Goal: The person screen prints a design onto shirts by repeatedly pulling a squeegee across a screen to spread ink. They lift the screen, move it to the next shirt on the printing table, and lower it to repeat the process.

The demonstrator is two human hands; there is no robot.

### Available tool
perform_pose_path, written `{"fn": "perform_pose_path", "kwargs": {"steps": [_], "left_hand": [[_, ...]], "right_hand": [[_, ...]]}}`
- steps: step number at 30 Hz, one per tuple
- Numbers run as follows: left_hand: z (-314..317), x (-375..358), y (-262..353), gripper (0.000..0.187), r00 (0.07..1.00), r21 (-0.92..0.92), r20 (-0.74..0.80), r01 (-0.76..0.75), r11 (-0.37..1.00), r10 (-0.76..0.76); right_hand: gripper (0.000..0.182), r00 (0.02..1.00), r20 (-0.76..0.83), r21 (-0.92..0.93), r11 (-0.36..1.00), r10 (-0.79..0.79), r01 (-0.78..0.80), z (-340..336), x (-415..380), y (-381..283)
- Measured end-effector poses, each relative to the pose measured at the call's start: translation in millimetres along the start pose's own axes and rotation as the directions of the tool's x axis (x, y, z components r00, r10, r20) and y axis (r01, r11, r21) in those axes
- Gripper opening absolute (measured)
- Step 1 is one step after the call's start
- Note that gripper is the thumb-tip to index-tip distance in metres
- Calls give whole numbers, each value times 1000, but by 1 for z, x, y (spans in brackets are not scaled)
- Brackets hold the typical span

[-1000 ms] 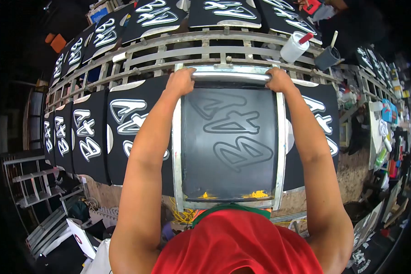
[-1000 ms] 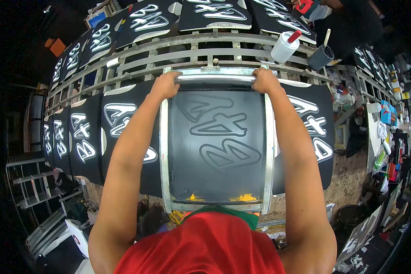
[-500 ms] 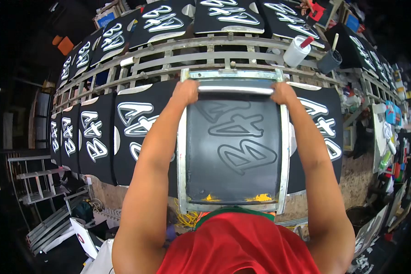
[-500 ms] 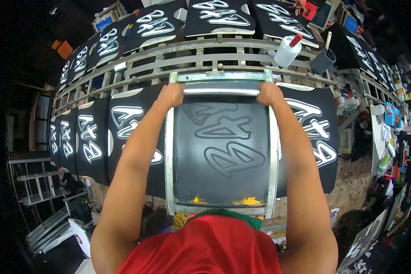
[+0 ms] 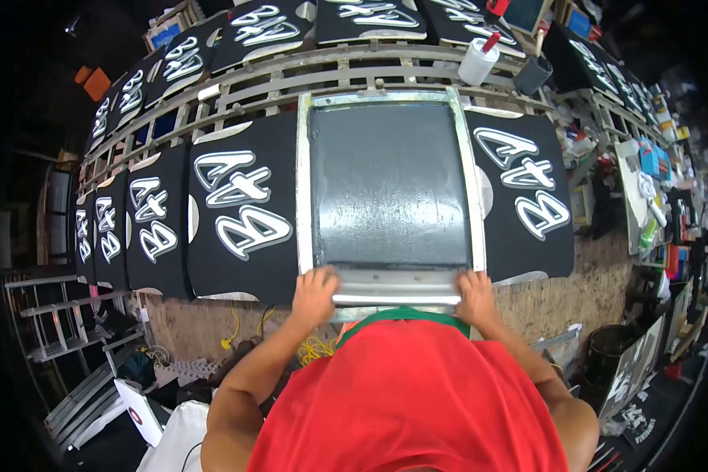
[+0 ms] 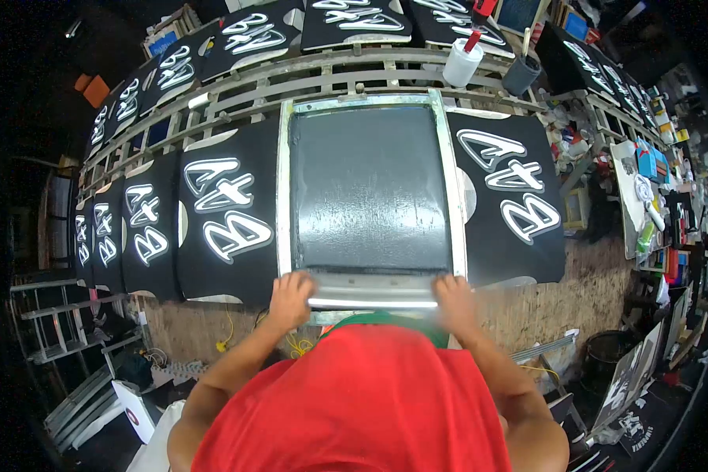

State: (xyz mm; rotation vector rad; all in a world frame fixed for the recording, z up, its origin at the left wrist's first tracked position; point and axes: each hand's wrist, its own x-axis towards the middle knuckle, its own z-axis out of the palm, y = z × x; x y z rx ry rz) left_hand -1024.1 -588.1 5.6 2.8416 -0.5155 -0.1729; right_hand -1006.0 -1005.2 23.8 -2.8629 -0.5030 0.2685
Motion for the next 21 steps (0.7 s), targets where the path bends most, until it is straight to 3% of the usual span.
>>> {"fn": "perform_pose_path", "kwargs": {"steps": [4,5,6,7,8,9,10,11,12,14,15,16,18,19,20,21], "left_hand": [[-42,4,16,38,994,-78,-82,-74,994,68],[-46,9,11,34,993,-114,-105,-74,991,62],[-51,13,7,34,990,-105,-125,-83,991,69],[-58,18,1,32,995,-163,-97,-6,987,-10],[-63,20,-4,31,994,-220,-62,71,973,-86],[-52,25,-17,42,987,-248,-81,118,961,-142],[-44,29,-26,42,985,-242,-104,106,965,-135],[-37,33,-32,47,946,-402,24,304,864,-322],[-37,38,-34,53,868,-519,176,483,705,-465],[-33,42,-33,60,858,-565,128,475,674,-497],[-17,45,-40,60,840,-599,79,470,648,-537],[-1,47,-46,60,817,-633,39,466,619,-575],[14,47,-55,60,818,-599,13,466,650,-574],[14,45,-51,58,805,-586,-18,472,659,-592],[14,46,-44,56,791,-572,-50,478,667,-609],[9,44,-29,56,796,-570,-55,471,673,-603]], "right_hand": [[55,973,-199,-33,993,-119,114,-17,-10,8],[61,915,-401,60,998,37,-14,-34,-1,5],[68,797,-571,180,977,198,-115,-48,3,2],[77,757,-525,336,912,388,-234,-32,0,17],[77,746,-546,334,916,381,-223,-11,-5,35],[73,701,-288,553,711,652,-434,15,-8,55],[70,582,33,668,416,812,-617,44,-12,79],[78,537,354,774,83,765,-628,90,-20,116],[87,508,630,742,-263,587,-616,118,-20,141],[97,597,569,798,-202,566,-568,97,-8,104],[103,598,550,772,-82,584,-630,32,-4,58],[99,625,493,798,-29,606,-602,111,13,101],[107,513,360,609,220,779,-762,49,8,57],[109,549,239,590,329,801,-737,49,5,52],[98,553,363,560,298,750,-773,42,2,54],[95,536,387,521,301,750,-798,47,-2,63]]}}
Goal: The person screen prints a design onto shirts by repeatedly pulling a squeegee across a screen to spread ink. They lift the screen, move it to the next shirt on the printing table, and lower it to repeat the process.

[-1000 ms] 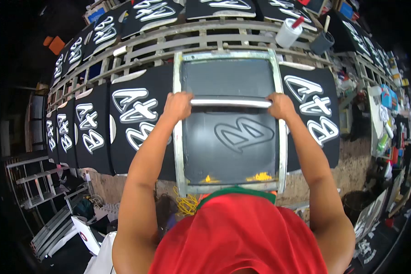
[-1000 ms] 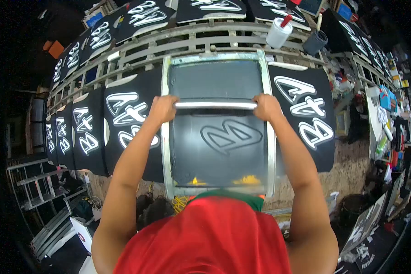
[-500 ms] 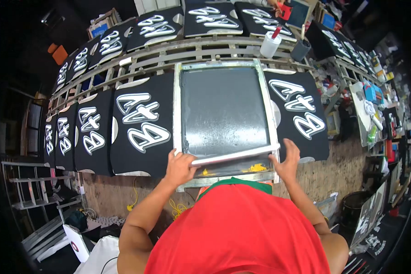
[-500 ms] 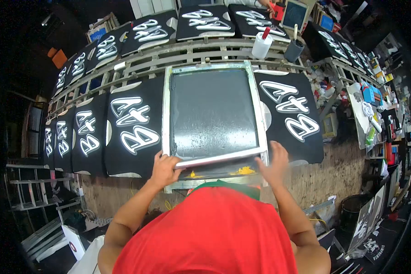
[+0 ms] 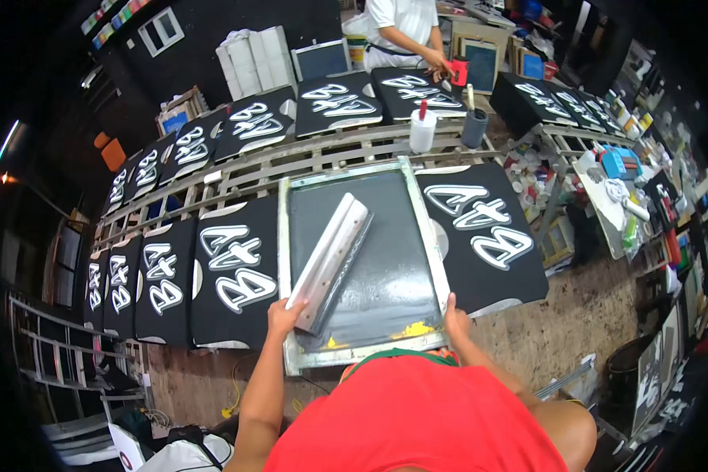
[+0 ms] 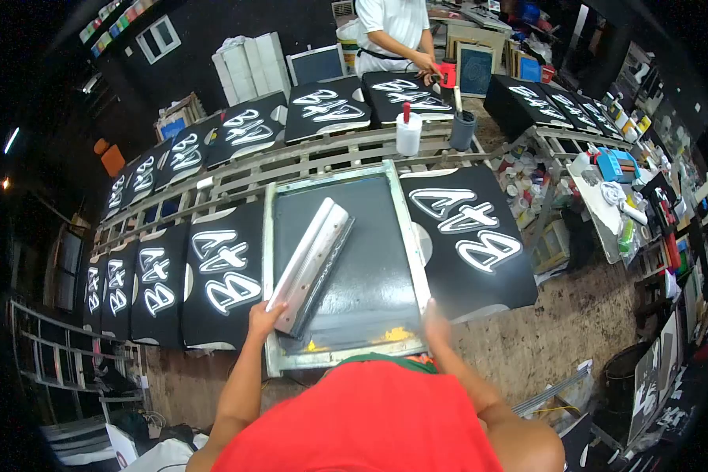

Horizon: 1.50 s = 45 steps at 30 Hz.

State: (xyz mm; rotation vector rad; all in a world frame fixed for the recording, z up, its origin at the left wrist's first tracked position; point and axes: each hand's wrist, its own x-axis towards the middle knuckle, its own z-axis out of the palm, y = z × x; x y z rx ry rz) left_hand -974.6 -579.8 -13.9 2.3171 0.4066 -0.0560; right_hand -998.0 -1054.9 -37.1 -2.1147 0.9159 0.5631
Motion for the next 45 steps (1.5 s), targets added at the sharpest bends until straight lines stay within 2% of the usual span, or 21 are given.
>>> {"fn": "perform_pose_path", "kwargs": {"steps": [2,4,5,7,8,9,10,11,14,16,17,19,23,26,27,30,38,41,43,44,45], "left_hand": [[5,-23,35,50,996,-146,31,88,985,-84],[44,-28,59,47,995,-170,47,91,981,-84],[67,-35,70,44,995,-199,55,94,975,-85],[115,-49,122,42,990,-250,107,119,961,-95],[144,-53,144,42,989,-290,133,105,951,-69],[172,-61,163,43,988,-332,147,103,938,-56],[190,-67,190,45,992,-287,129,47,957,-10],[207,-76,218,46,993,-235,114,0,972,27],[256,-83,265,51,996,-236,80,52,970,-34],[274,-86,290,56,999,-134,24,-27,991,31],[279,-86,302,56,1000,-138,4,-8,990,9],[279,-88,326,62,992,-134,102,92,987,-79],[305,-77,328,59,997,-18,-74,-6,1000,5],[298,-78,338,59,997,-29,-68,23,999,-25],[290,-79,349,59,997,-70,0,81,994,-81],[299,-70,339,67,998,-95,-44,39,995,-43],[332,-55,306,75,995,-61,43,93,994,-91],[338,-50,302,76,993,-43,81,87,995,-84],[334,-51,298,76,992,-45,115,56,997,-50],[332,-52,294,72,996,-18,84,28,999,-27],[332,-50,294,68,998,7,55,3,1000,-3]], "right_hand": [[93,999,12,-35,999,32,-32,-9,19,23],[90,997,-69,104,994,-22,30,-34,45,58],[92,981,-192,139,989,-30,58,-52,60,76],[97,962,-262,147,983,-71,112,-122,60,90],[97,962,-254,119,984,-96,130,-153,77,103],[100,963,-271,120,991,-16,51,-184,95,118],[103,959,-279,115,993,56,-25,-209,113,132],[109,947,-320,132,991,19,25,-231,127,143],[111,954,-297,65,998,41,-23,-286,163,155],[109,971,-239,186,981,-7,53,-312,187,164],[109,974,-225,167,984,-29,68,-320,196,168],[100,988,-150,316,945,-35,81,-332,212,170],[90,990,-81,416,898,-117,140,-341,231,175],[81,976,-123,408,888,-178,213,-343,230,186],[80,969,-139,351,905,-204,241,-349,220,177],[78,958,-157,313,908,-242,280,-346,229,173],[79,974,-182,374,907,-135,196,-310,246,176],[79,981,-190,267,960,-31,82,-309,236,164],[75,983,-170,426,895,-63,131,-307,247,170],[75,982,-185,438,891,-45,123,-308,259,171],[72,929,-290,274,910,-231,312,-313,278,172]]}}
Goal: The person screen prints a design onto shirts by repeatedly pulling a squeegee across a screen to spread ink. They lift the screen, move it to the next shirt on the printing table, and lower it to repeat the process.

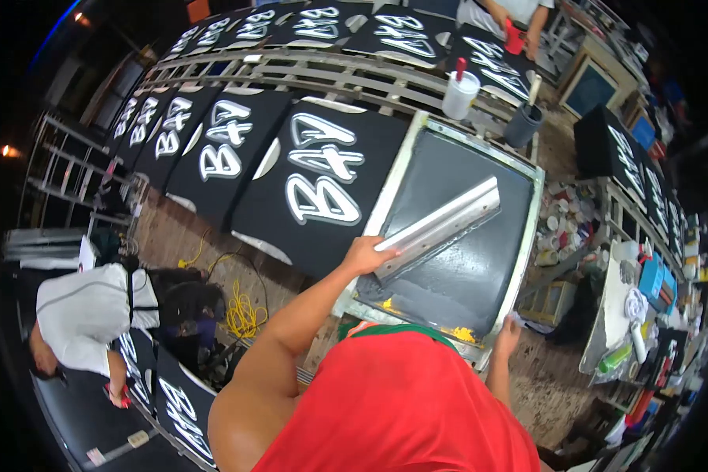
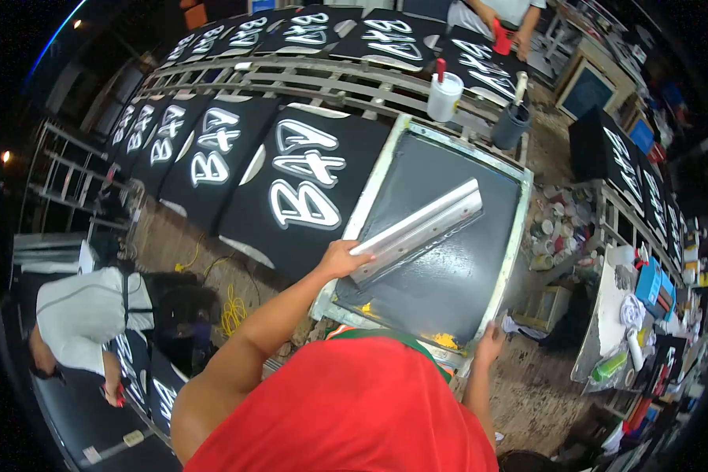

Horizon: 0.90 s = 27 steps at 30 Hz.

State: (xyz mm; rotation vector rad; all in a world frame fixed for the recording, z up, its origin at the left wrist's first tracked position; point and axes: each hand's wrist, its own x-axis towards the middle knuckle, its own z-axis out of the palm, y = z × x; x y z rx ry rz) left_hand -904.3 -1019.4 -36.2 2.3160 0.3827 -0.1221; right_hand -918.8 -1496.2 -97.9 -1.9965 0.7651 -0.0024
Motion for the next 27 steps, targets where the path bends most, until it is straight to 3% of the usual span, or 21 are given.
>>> {"fn": "perform_pose_path", "kwargs": {"steps": [1,3,4,5,7,10,11,13,14,15,16,18,20,23,27], "left_hand": [[-13,5,13,68,1000,0,17,-16,1000,16],[-48,5,53,55,986,176,108,-148,973,130],[-52,14,59,44,968,184,126,-239,953,218],[-57,25,66,38,941,240,128,-335,911,312],[-67,47,79,31,862,296,147,-506,810,484],[-72,93,96,29,727,252,127,-681,687,675],[-71,112,101,30,730,278,148,-678,681,667],[-67,157,108,34,760,362,204,-644,674,617],[-62,183,110,37,787,421,234,-611,670,571],[-66,204,125,37,852,522,326,-523,673,409],[-65,228,134,39,864,565,370,-501,655,341],[-68,266,157,44,863,643,435,-497,583,256],[-57,306,148,45,842,678,435,-539,499,319],[-52,333,160,45,878,733,418,-479,483,236],[-35,358,146,34,881,752,399,-474,458,256]], "right_hand": [[70,976,-11,-129,968,-217,214,3,14,-2],[72,834,94,-361,762,-544,538,-6,12,-106],[79,611,217,-406,499,-761,766,-6,29,-136],[88,524,264,-387,409,-810,826,-3,28,-184],[95,463,441,-443,261,-769,857,7,29,-254],[63,279,661,-311,84,-696,947,37,80,-278],[63,292,661,-317,95,-691,944,46,100,-280],[39,508,775,-393,343,-376,853,63,133,-288],[39,509,776,-393,347,-372,852,72,144,-294],[31,490,708,-376,317,-508,871,81,153,-297],[24,461,625,-364,287,-630,886,90,160,-299],[23,485,614,-398,286,-623,872,105,175,-313],[23,510,602,-434,284,-615,855,117,193,-322],[22,543,570,-476,291,-616,830,135,218,-332],[24,533,571,-482,271,-624,833,148,231,-336]]}}
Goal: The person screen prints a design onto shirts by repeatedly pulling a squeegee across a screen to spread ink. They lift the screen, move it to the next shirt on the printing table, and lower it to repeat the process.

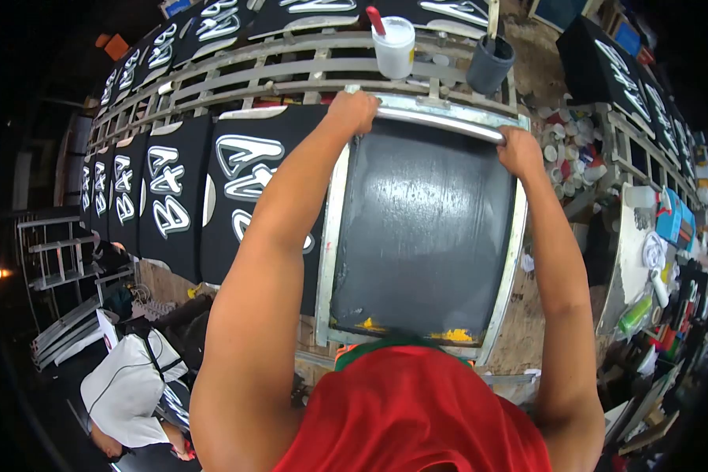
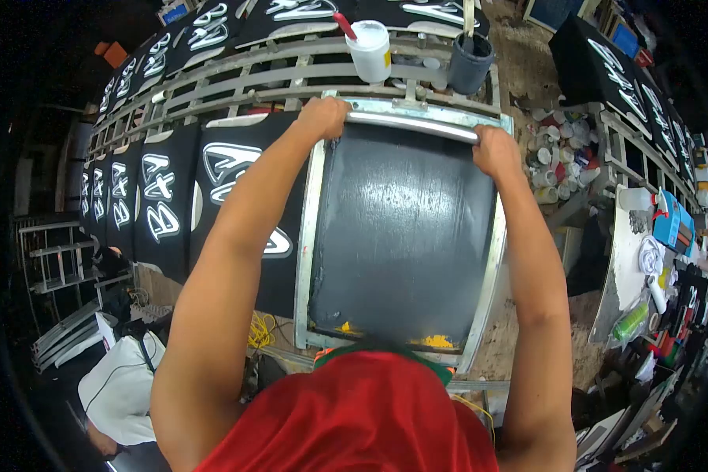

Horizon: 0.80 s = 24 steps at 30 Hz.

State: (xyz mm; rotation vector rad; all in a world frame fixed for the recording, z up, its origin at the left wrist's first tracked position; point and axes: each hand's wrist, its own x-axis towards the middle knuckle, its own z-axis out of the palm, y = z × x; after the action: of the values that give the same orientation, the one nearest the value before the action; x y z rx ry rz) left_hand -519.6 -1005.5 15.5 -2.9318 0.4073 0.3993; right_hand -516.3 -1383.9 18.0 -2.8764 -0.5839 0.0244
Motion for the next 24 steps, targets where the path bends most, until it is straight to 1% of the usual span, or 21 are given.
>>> {"fn": "perform_pose_path", "kwargs": {"steps": [1,2,3,5,6,8,9,10,11,13,17,19,20,22,24], "left_hand": [[2,1,0,32,1000,-6,5,1,1000,-1],[4,-1,1,32,1000,9,0,11,1000,-11],[7,-4,2,32,1000,24,-2,22,999,-21],[-5,-13,9,36,987,2,157,41,999,-40],[-16,-26,16,37,977,2,206,51,999,-50],[-13,-52,27,38,973,-20,225,49,999,-43],[-12,-66,31,39,973,-37,230,35,999,-26],[-9,-83,36,36,975,-37,223,20,999,-12],[-4,-100,42,36,972,-38,233,11,999,-2],[10,-139,54,38,977,-76,214,-4,997,20],[25,-212,82,33,957,-153,289,9,988,36],[55,-252,96,30,994,-215,106,29,976,-6],[53,-264,105,26,990,-235,135,58,970,-26],[60,-289,116,25,988,-241,151,68,968,-31],[63,-313,126,25,984,-238,171,84,968,-43]], "right_hand": [[25,1000,-4,0,1000,18,-18,6,1,0],[32,999,12,37,998,48,-49,12,0,3],[32,998,35,41,998,42,-43,13,-6,1],[36,981,172,24,995,91,-97,6,-16,-8],[36,992,121,114,992,48,-62,8,-28,-7],[35,985,168,103,993,37,-54,9,-53,-9],[34,979,199,86,995,38,-57,8,-65,-13],[34,973,225,104,992,44,-68,4,-81,-20],[34,968,248,122,989,50,-82,-1,-96,-29],[32,975,223,181,982,13,-55,1,-129,-35],[33,974,223,219,976,-49,-1,-14,-190,-57],[35,973,165,219,968,-162,124,-9,-216,-62],[35,972,164,218,967,-167,129,-9,-225,-64],[37,955,246,236,966,-167,108,-14,-239,-70],[38,952,228,236,960,-205,150,-23,-246,-79]]}}
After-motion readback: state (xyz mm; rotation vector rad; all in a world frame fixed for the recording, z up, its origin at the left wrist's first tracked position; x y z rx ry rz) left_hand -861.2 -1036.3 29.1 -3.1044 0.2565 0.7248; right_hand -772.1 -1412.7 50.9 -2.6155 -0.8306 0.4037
